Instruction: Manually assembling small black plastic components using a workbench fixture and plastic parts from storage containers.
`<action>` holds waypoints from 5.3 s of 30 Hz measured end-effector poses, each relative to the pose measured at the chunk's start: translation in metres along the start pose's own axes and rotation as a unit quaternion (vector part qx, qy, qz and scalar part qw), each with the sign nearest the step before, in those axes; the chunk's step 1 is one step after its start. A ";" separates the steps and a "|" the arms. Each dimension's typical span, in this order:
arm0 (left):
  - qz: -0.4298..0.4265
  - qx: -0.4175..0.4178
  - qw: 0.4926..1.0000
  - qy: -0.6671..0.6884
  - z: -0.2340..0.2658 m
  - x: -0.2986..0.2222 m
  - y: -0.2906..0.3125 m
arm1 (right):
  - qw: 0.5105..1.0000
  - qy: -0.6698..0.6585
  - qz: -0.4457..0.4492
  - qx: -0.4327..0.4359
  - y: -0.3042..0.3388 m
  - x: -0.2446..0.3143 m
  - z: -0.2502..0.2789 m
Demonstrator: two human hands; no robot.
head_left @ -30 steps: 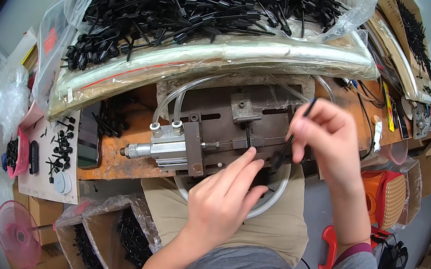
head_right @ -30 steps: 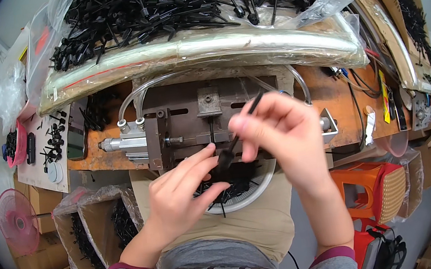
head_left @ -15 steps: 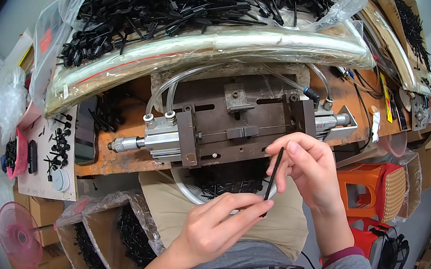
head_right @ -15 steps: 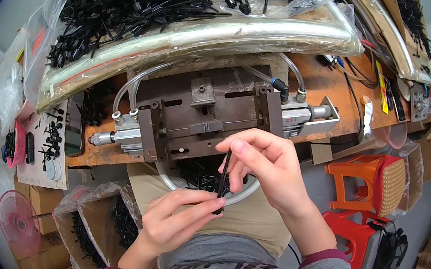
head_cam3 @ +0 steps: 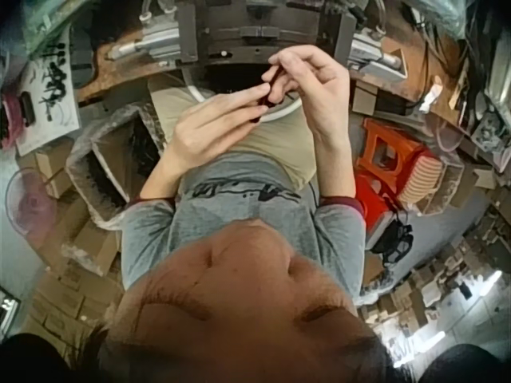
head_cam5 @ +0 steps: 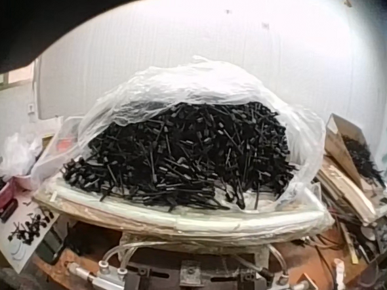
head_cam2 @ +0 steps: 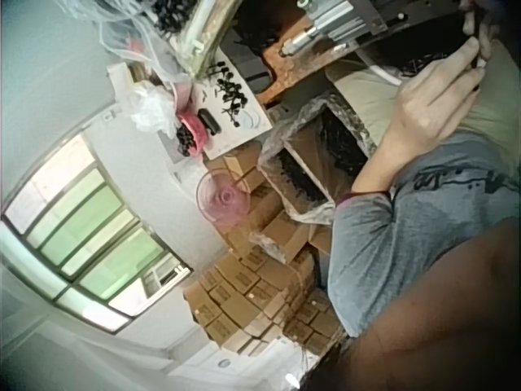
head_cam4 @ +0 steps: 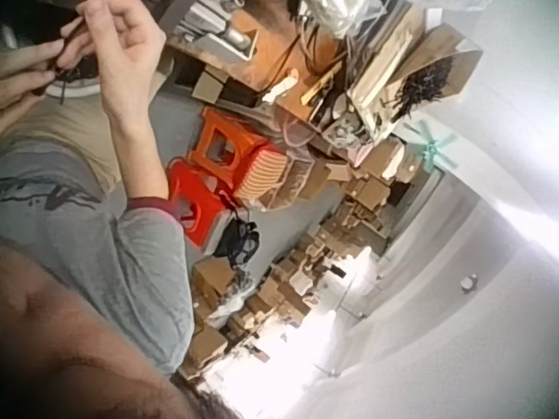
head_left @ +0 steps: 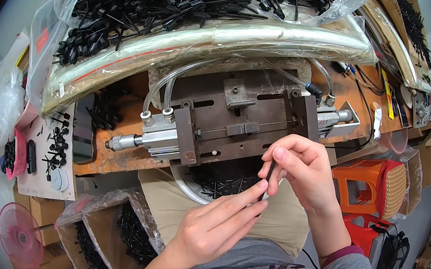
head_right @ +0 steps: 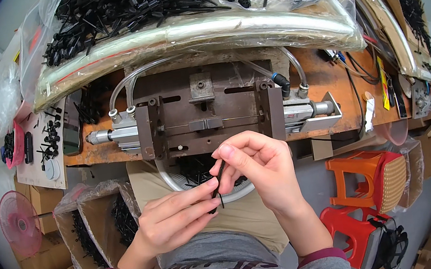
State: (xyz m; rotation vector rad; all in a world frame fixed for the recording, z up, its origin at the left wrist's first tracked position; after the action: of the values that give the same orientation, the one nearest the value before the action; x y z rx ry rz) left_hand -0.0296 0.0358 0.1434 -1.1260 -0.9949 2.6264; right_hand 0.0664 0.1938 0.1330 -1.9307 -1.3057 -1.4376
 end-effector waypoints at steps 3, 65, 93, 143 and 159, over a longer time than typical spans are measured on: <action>0.008 -0.006 1.000 0.005 0.001 -0.001 -0.003 | 1.000 0.012 0.008 -0.001 -0.001 -0.002 -0.001; -0.015 -0.020 1.000 0.003 -0.002 0.007 0.000 | 0.999 -0.032 0.008 0.015 0.006 -0.026 -0.003; 0.084 0.040 0.956 -0.278 -0.030 0.035 -0.028 | 0.946 0.324 -0.017 0.003 0.067 -0.112 0.013; 0.157 0.272 0.907 -0.282 -0.106 0.120 0.181 | 0.780 0.568 -0.202 0.170 0.074 -0.226 -0.001; 0.109 0.245 0.945 -0.186 -0.109 0.102 0.181 | 0.739 0.625 -0.174 0.183 0.014 -0.233 0.071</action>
State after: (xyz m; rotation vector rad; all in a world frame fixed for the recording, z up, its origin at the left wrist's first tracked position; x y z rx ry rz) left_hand -0.0027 -0.0129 -0.0847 -0.6687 -0.2172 3.0819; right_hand 0.1073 0.1380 -0.1008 -0.1728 -1.0610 -1.8596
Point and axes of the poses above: each hand's wrist, its own y-axis away from the middle knuckle, its own z-axis out of the back of the hand, x = y × z, the point moved 3 cm from there along -y, towards the middle knuckle, and after that the axes turned 6 degrees about -z, right-handed, at the moved point
